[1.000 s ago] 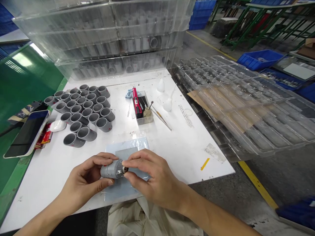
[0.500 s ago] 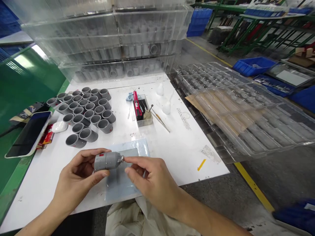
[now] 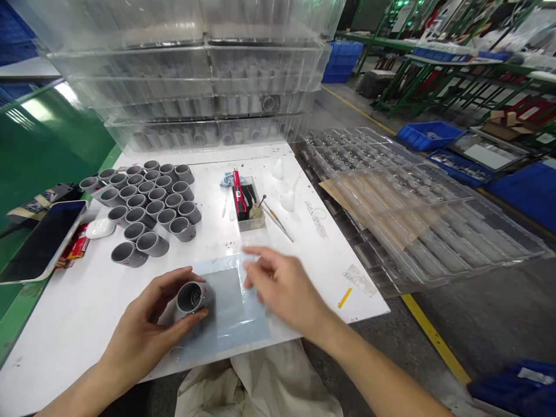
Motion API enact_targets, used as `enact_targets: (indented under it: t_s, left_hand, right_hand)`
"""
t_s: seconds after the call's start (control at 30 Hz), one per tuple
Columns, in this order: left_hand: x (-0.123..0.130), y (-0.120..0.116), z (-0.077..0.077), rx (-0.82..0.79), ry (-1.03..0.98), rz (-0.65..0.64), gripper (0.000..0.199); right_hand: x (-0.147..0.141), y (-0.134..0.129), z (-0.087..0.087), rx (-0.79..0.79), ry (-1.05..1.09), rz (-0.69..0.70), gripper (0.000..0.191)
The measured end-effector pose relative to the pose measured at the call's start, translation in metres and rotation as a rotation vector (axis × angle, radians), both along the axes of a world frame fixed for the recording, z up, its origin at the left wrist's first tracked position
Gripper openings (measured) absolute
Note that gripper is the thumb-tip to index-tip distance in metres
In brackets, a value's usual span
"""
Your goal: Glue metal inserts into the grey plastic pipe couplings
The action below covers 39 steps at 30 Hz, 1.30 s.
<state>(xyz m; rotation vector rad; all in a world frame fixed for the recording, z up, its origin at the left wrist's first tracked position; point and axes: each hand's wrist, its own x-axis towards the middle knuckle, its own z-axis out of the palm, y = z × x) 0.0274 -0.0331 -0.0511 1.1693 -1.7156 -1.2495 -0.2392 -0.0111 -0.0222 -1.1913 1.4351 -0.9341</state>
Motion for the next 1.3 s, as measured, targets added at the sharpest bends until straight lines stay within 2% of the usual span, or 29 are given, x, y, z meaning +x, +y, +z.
enact_targets:
  t_s: [0.07,0.13,0.23,0.33,0.43,0.6,0.7,0.83,0.9,0.97,1.03,1.1,1.3]
  left_hand:
    - [-0.002,-0.004,0.002,-0.008,-0.046,-0.028,0.043]
    - [-0.003,-0.009,0.004,-0.048,-0.078,-0.078,0.036]
    - [-0.003,-0.013,0.006,-0.071,-0.067,-0.106,0.035]
    - [-0.001,-0.014,0.004,-0.055,-0.015,-0.115,0.036]
    - [0.000,-0.014,0.001,-0.027,0.013,-0.119,0.036]
    - [-0.002,-0.016,0.000,0.000,0.022,-0.073,0.040]
    - [-0.003,-0.016,0.003,0.019,0.029,-0.064,0.040]
    - [-0.003,-0.015,0.006,0.023,0.033,-0.075,0.041]
    - [-0.003,-0.016,0.006,0.012,0.038,-0.084,0.042]
    - [-0.002,-0.016,0.005,-0.001,0.049,-0.092,0.044]
    - [-0.002,-0.017,0.003,-0.003,0.072,-0.107,0.046]
    - [-0.002,-0.017,0.002,0.011,0.100,-0.128,0.047]
    - [-0.001,-0.017,0.000,0.018,0.116,-0.140,0.048]
  right_hand:
    - [-0.016,-0.021,0.003,-0.242,0.146,-0.188,0.044]
    - [-0.029,-0.044,0.007,-0.401,0.313,-0.291,0.043]
    - [-0.035,-0.070,0.014,-0.474,0.529,-0.274,0.034]
    - [-0.033,-0.082,0.023,-0.542,0.638,-0.265,0.022]
    - [-0.030,-0.084,0.028,-0.677,0.770,-0.322,0.018]
    - [-0.031,-0.086,0.029,-0.688,0.867,-0.202,0.012]
    - [-0.029,-0.079,0.040,-0.813,0.782,-0.346,0.009]
    - [-0.009,-0.054,0.062,-1.011,0.656,-0.518,0.005]
    - [0.006,-0.038,0.068,-1.023,0.578,-0.458,0.006]
    - [0.022,-0.026,0.066,-0.968,0.472,-0.280,0.013]
    - [0.035,-0.018,0.059,-0.902,0.370,-0.097,0.016]
    - [0.045,-0.017,0.047,-0.871,0.326,0.007,0.015]
    - [0.054,-0.020,0.019,-0.875,0.284,0.067,0.012]
